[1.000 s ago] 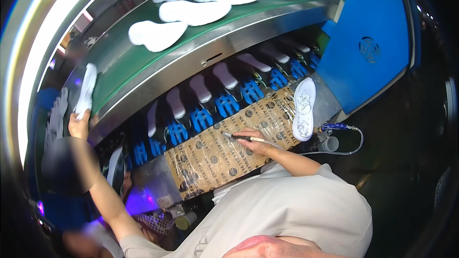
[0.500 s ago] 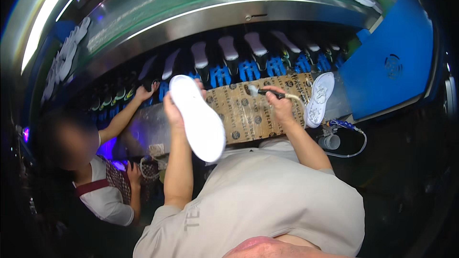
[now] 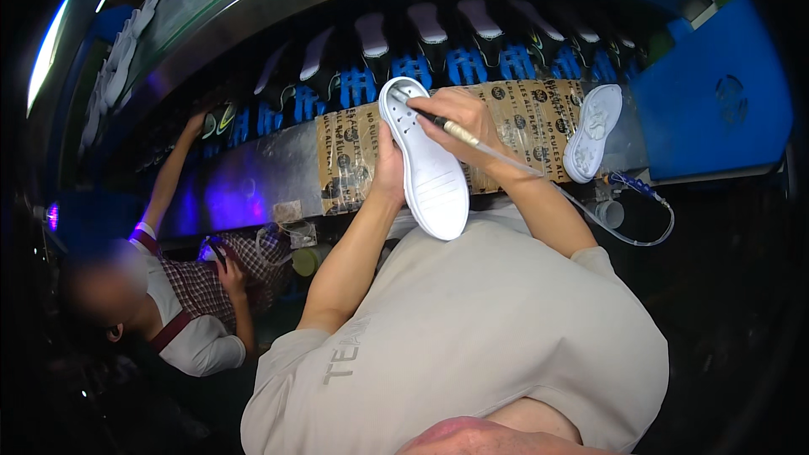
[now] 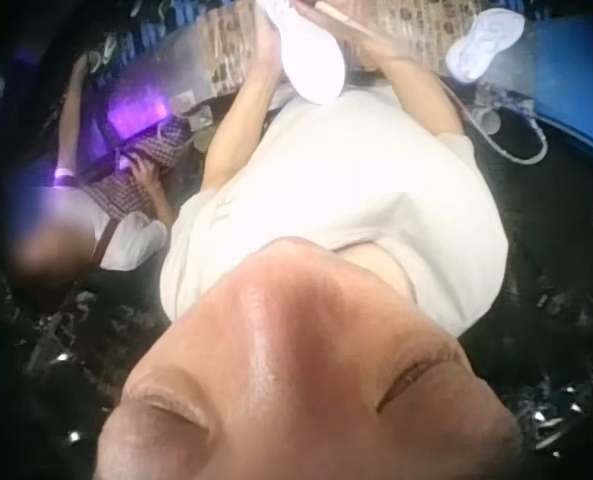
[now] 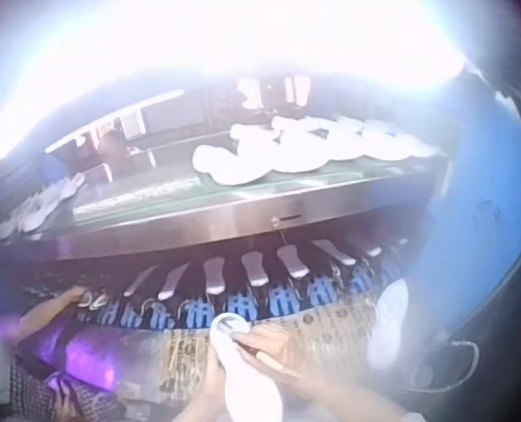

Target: The person repeatedly picks up white slipper soles from a conveyor belt, paints the bottom surface with a brush, and places them back on the belt. The process is continuous and repetitive, with the person handling one slipper at a time.

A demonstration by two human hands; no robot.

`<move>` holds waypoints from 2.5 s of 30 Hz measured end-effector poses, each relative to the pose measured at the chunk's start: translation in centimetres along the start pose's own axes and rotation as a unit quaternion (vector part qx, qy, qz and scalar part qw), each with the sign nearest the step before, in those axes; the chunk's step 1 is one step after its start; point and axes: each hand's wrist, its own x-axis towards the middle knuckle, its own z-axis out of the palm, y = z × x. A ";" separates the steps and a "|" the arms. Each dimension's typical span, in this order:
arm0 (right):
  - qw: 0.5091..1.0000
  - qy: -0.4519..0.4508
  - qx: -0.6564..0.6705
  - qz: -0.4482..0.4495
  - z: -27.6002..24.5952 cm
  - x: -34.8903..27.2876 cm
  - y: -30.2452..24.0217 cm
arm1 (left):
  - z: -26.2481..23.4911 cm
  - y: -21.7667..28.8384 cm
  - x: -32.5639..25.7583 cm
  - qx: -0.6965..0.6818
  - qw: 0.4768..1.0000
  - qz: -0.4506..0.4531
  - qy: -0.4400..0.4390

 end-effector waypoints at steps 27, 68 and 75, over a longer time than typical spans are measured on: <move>0.938 -0.268 0.209 -0.068 -3.7 1.1 -5.4 | 1.3 8.2 3.0 -0.122 0.976 0.136 -0.122; 0.964 -0.255 0.066 -0.032 -9.3 2.8 -2.6 | 5.3 15.7 4.6 0.576 0.795 -0.155 -0.106; 0.975 -0.221 -0.016 -0.031 -10.3 3.6 -1.4 | 5.3 16.6 3.9 0.634 0.757 -0.137 -0.072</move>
